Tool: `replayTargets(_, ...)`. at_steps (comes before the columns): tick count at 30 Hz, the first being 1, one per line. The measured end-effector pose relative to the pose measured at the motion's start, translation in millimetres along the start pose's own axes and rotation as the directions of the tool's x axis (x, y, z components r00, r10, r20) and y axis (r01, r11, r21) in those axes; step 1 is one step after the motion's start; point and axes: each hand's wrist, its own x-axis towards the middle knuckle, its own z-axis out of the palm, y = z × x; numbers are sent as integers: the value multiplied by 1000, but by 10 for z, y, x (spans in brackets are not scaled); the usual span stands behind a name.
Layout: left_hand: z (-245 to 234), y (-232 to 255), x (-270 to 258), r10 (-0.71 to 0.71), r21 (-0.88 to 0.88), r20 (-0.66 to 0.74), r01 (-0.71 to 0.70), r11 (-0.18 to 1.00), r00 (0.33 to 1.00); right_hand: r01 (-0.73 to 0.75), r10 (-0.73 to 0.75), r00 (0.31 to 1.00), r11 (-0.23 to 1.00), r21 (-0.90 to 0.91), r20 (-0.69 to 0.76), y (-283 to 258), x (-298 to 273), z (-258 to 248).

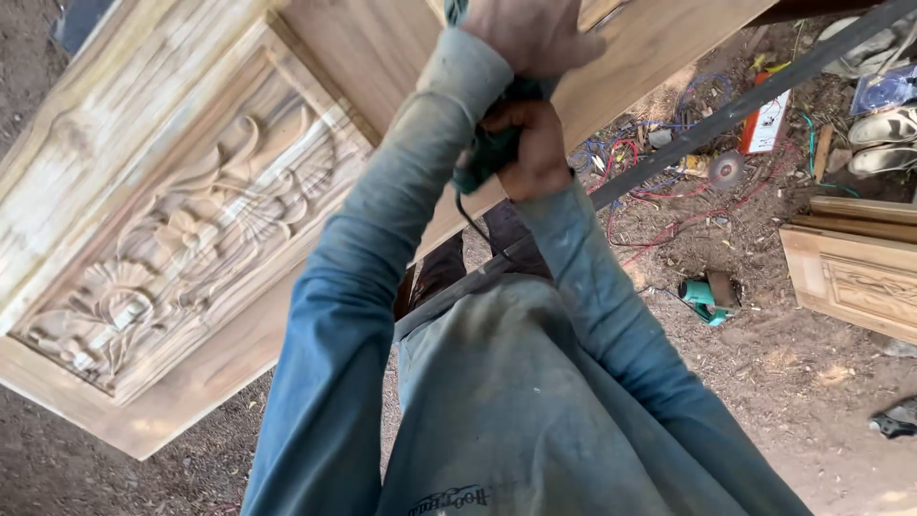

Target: Sanding and polishing an intricately carved wooden door using a power drill with a sanding attachment.

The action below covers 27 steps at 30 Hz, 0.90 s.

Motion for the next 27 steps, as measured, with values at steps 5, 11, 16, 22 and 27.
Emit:
replayTargets(5,-572,897,74,-87,213,31,78,974,996,-84,62,974,992,-93,-218,29,-527,-439)
replayTargets(11,-332,1910,-11,-125,-63,439,169,984,889,139,-178,915,982,-131,-363,80,-1611,-1230)
replayTargets(16,-228,2120,-137,-2,-213,422,102,972,907,-32,59,953,995,95,-296,9,-2066,-1015)
replayTargets(22,-571,2166,-171,76,-279,147,-33,960,986,277,-272,946,961,2,-178,185,-2137,-1332)
replayTargets(27,-754,1963,-90,111,-315,-25,-113,942,993,600,-625,780,761,-248,-32,79,-1855,-752)
